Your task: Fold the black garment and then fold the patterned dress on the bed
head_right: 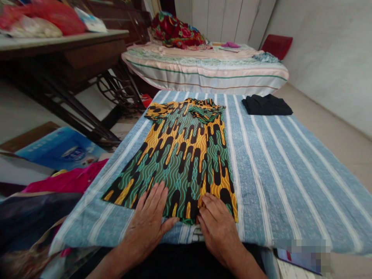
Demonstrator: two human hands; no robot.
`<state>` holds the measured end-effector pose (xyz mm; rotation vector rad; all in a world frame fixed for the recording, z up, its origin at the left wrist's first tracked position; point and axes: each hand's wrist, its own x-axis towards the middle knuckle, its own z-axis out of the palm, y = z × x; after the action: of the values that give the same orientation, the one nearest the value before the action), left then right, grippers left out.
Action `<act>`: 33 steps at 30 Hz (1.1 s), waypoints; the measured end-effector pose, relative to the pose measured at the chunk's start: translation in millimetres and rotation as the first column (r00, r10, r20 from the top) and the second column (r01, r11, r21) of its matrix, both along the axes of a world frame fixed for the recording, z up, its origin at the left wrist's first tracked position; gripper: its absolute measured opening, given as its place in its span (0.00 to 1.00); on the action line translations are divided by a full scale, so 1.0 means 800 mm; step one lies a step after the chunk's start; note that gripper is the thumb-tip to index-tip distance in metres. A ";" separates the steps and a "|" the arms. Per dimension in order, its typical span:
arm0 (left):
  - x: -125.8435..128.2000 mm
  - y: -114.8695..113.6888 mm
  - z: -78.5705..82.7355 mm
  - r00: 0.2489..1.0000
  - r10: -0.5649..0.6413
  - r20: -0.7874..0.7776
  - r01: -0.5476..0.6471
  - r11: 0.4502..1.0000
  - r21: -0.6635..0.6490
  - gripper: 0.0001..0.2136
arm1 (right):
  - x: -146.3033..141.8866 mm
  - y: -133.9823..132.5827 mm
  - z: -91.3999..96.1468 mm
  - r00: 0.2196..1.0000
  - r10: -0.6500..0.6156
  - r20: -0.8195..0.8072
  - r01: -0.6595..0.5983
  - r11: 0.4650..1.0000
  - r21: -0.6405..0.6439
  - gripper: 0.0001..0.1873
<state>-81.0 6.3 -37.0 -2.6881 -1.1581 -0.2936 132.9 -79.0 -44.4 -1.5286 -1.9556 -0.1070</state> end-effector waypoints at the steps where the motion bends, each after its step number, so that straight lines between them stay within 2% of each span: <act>1: 0.000 0.000 0.000 1.000 0.000 -0.001 0.000 1.000 -0.001 0.34 | 0.000 0.000 0.001 1.000 0.001 -0.006 -0.001 1.000 0.004 0.10; 7: 0.001 0.000 0.002 1.000 0.003 0.010 -0.003 1.000 -0.024 0.34 | 0.000 -0.001 0.001 1.000 -0.003 -0.026 0.002 1.000 -0.017 0.11; 12: 0.000 0.003 -0.002 0.999 -0.016 0.035 0.015 1.000 0.011 0.33 | 0.000 0.002 0.001 0.999 0.001 -0.032 -0.002 0.999 -0.034 0.12; 18: -0.004 0.009 -0.005 0.995 -0.048 0.086 0.045 0.998 0.032 0.31 | -0.006 -0.002 0.008 1.000 -0.009 -0.029 0.010 1.000 0.028 0.14; 22: -0.010 0.013 -0.004 0.974 -0.087 0.211 0.087 0.996 0.013 0.25 | -0.001 -0.008 0.020 0.998 0.030 -0.051 -0.026 0.997 0.075 0.18; 24: -0.009 0.013 0.003 0.948 -0.078 0.310 0.091 0.995 -0.028 0.20 | 0.012 -0.010 0.024 0.995 0.009 -0.103 0.003 0.994 0.111 0.18; 29: 0.024 0.013 0.032 0.894 -0.053 0.444 0.148 0.972 -0.183 0.12 | 0.066 -0.011 0.022 0.975 -0.145 -0.166 0.168 0.976 0.135 0.15; 33: 0.071 0.017 0.047 0.920 -0.086 0.383 0.206 0.936 -0.284 0.11 | 0.090 -0.013 0.014 0.970 -0.192 -0.151 0.215 0.964 0.154 0.15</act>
<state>-23.8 19.7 0.7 -3.1101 -1.1821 -0.7168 204.6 -89.4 -33.0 -1.5772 -1.6371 -0.2449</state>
